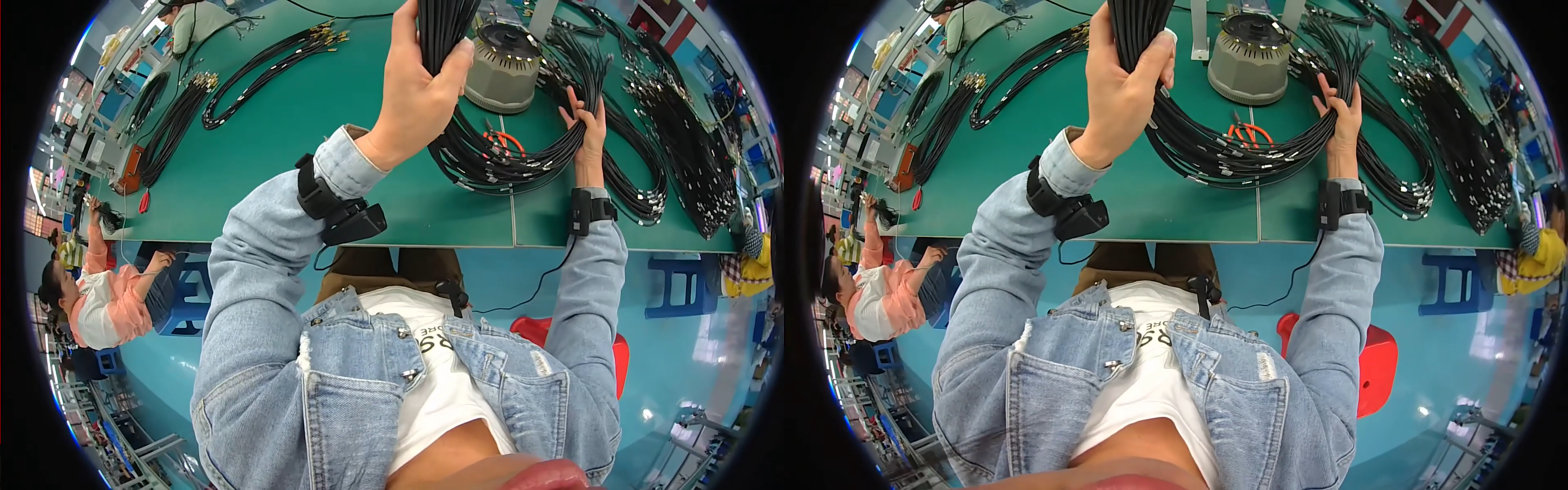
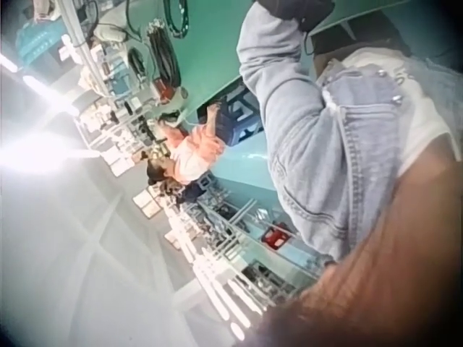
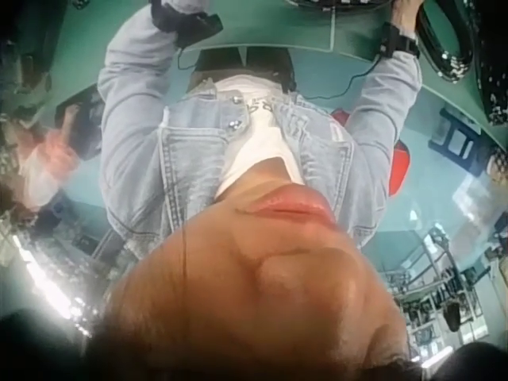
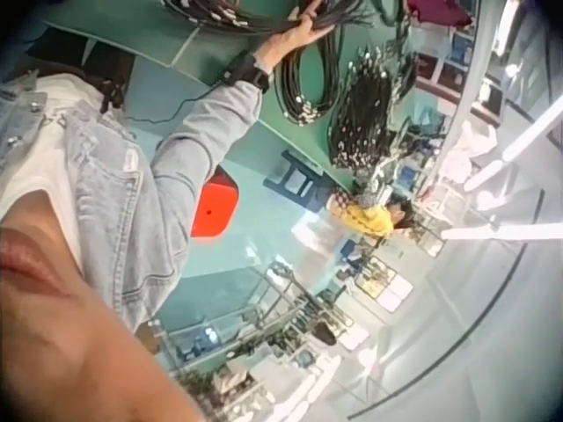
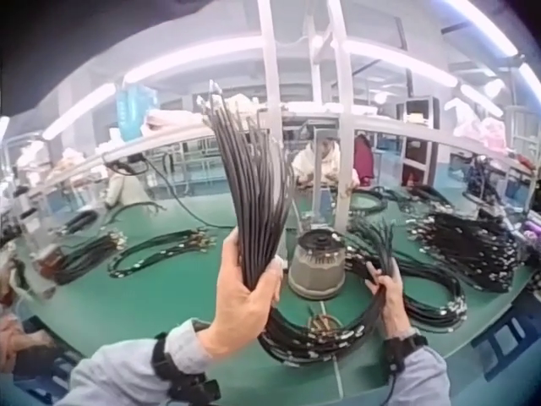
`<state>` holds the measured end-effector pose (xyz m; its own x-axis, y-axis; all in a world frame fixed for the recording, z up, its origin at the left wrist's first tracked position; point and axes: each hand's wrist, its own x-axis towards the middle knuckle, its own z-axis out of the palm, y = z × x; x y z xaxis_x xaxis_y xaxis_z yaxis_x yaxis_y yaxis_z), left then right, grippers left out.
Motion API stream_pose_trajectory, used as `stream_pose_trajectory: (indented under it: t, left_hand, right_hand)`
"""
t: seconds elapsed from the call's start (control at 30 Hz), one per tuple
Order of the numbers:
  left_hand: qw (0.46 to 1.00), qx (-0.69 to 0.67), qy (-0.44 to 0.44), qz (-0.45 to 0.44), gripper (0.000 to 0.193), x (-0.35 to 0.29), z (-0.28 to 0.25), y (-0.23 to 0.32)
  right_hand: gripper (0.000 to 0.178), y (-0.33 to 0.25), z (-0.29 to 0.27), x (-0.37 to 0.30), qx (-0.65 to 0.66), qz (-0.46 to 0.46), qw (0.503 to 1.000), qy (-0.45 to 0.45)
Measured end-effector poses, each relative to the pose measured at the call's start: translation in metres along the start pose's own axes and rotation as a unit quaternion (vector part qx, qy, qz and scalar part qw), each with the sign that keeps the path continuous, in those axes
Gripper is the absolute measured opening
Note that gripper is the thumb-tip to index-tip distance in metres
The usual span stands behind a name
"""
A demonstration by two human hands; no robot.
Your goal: The person picks up a cable, wraps yellow tape around the connector by hand, and trims the excess tape using shears. After repeating this process, they gather the finished cables into a bundle and move them to a pile on the side of the table.
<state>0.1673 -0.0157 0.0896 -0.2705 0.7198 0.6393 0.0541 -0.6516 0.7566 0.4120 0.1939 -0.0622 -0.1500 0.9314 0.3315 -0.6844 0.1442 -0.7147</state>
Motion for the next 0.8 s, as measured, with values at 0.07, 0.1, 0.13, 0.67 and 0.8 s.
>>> stream_pose_trajectory:
  t: [0.07,0.1,0.13,0.67,0.8]
  left_hand:
    - [1.0,-0.005,0.007,0.012,0.043,0.003,0.004,-0.006]
    - [1.0,-0.01,0.012,0.021,0.043,0.005,0.007,-0.009]
    - [0.999,-0.016,0.017,0.032,0.043,0.008,0.012,-0.011]
    - [0.996,-0.074,-0.007,0.054,0.03,0.046,0.009,-0.008]
    - [0.987,-0.039,-0.057,0.145,0.013,0.078,-0.024,0.046]
  right_hand:
    - [0.049,0.0,-0.009,0.019,-0.041,-0.022,0.998,0.03]
    - [0.049,-0.003,-0.016,0.028,-0.041,-0.022,0.999,0.026]
    - [0.054,-0.008,-0.025,0.039,-0.045,-0.048,0.997,0.037]
    - [0.041,-0.04,-0.005,0.019,-0.01,-0.143,0.987,0.069]
    - [0.024,-0.06,0.03,-0.012,0.036,-0.187,0.977,0.1]
